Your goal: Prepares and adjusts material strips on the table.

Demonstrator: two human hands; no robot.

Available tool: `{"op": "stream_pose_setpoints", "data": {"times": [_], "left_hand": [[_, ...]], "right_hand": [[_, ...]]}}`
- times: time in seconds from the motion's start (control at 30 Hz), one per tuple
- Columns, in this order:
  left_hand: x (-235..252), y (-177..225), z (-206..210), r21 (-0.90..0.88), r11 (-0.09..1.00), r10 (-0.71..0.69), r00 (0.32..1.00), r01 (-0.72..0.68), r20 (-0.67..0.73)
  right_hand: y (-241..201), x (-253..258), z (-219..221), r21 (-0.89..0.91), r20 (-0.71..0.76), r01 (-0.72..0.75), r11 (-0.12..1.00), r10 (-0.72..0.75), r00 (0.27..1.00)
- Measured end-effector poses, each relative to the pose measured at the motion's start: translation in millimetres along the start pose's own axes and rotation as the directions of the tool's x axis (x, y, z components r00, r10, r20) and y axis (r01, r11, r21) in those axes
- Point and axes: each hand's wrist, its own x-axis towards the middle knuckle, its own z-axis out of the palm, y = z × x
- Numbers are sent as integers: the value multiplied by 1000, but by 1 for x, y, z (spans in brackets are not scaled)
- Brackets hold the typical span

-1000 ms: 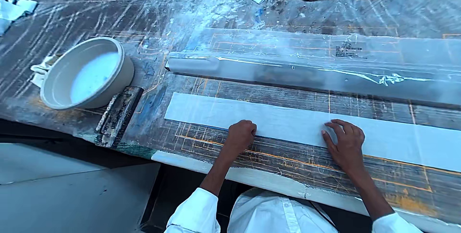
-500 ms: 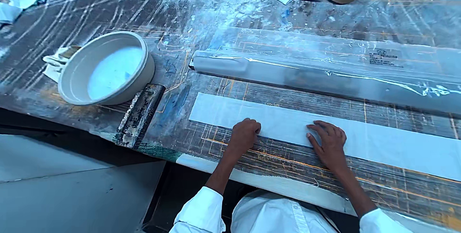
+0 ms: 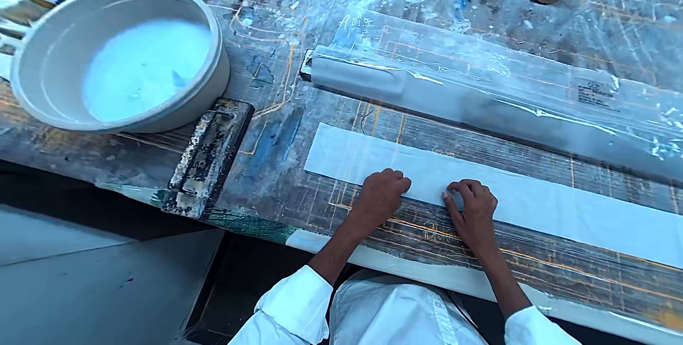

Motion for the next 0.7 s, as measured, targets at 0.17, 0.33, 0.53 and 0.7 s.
{"op": "stream_pose_setpoints", "data": {"times": [0.17,0.33,0.53,0.7], "left_hand": [[-10,-29,-11,7,996,-86,995,87,-50],[-18,-71,-22,2,969,-226,882,248,-413],[-24,-123,-9,135,881,-408,872,454,-271],[-18,-94,-9,123,869,-414,840,479,-351]], "right_hand": [[8,0,6,3,-37,-82,997,82,996],[8,0,9,-22,-57,-91,996,90,994],[10,-2,9,-28,-59,-88,996,86,995],[-14,9,8,-33,-58,-94,995,92,994]]}}
